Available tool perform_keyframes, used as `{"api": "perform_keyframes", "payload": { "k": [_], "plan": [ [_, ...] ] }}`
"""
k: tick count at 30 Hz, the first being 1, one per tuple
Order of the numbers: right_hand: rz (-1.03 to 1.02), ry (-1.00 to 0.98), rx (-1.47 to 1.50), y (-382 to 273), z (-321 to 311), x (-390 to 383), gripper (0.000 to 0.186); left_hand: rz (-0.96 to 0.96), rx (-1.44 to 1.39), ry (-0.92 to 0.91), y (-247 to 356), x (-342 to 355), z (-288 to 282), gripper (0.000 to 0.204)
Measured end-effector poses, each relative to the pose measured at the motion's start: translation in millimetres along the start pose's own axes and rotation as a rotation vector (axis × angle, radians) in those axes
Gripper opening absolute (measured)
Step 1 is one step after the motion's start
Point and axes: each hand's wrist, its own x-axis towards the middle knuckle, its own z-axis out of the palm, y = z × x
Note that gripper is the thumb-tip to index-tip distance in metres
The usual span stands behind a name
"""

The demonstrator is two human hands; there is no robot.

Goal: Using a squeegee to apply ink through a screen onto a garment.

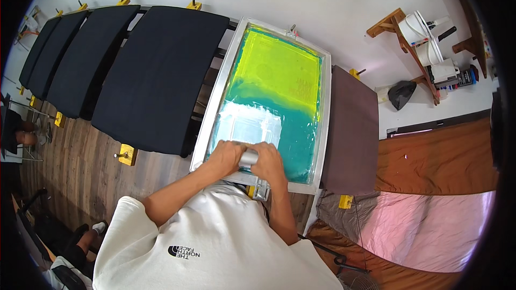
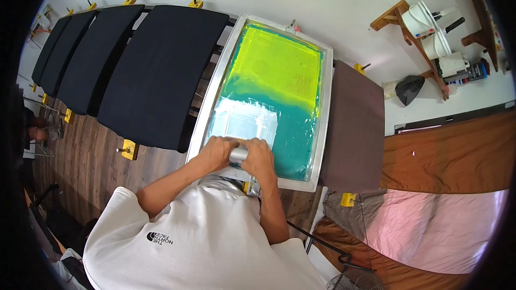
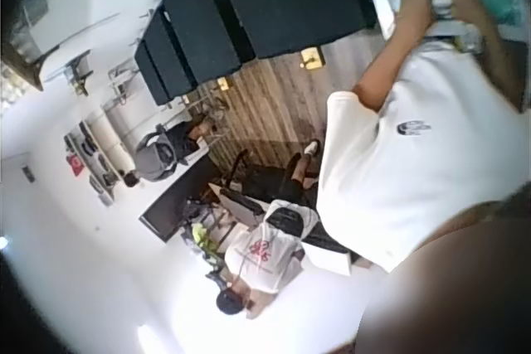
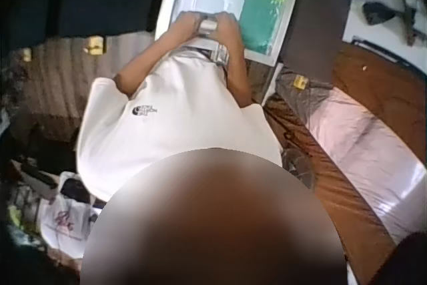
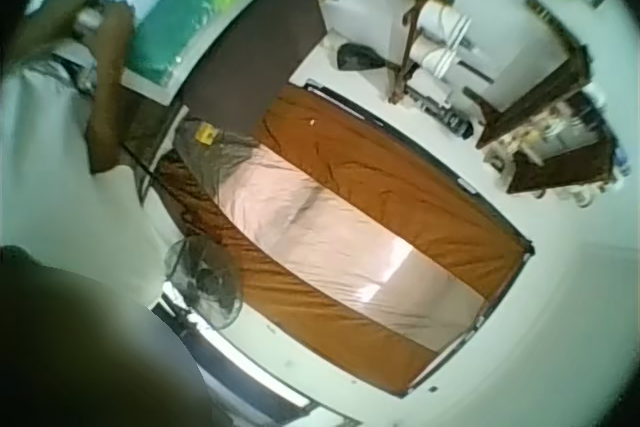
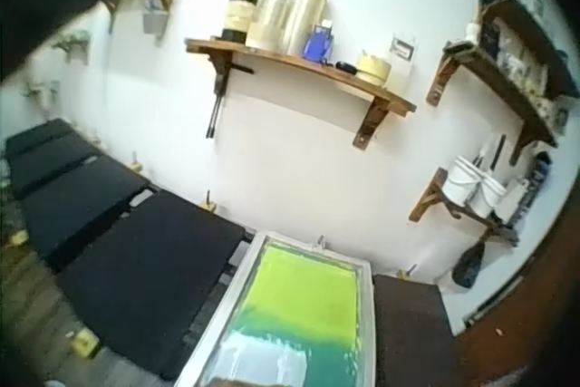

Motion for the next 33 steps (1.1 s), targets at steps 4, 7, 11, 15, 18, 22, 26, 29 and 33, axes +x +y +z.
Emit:
{"api": "perform_keyframes", "payload": {
  "k": [4,7,11,15,18,22,26,29,33],
  "plan": [
    [0.066,-0.098,0.003,-4,-2,-20,0.042,-0.041,0.025,-0.130,8,-15,3,0.039],
    [0.139,-0.323,-0.035,-4,-20,-2,0.041,-0.112,0.049,-0.333,11,3,-19,0.036],
    [0.176,-0.414,-0.134,-11,-50,44,0.040,-0.122,0.104,-0.326,-4,48,-34,0.033],
    [0.067,-0.167,-0.206,-4,-30,49,0.042,-0.053,-0.115,0.029,-17,43,-9,0.034],
    [0.021,-0.019,-0.254,-11,6,13,0.045,0.033,-0.048,0.116,-18,4,7,0.055],
    [-0.056,0.085,-0.207,-28,17,-23,0.037,0.028,0.067,0.112,-8,-34,15,0.058],
    [-0.069,0.034,-0.181,-30,6,-23,0.042,-0.101,0.049,-0.043,9,-33,-5,0.059],
    [-0.113,0.071,-0.140,-20,3,-6,0.052,-0.079,0.097,0.042,11,-17,-13,0.056],
    [-0.183,0.235,-0.042,-1,10,9,0.058,0.003,0.258,0.141,-1,9,-1,0.051]
  ]
}}
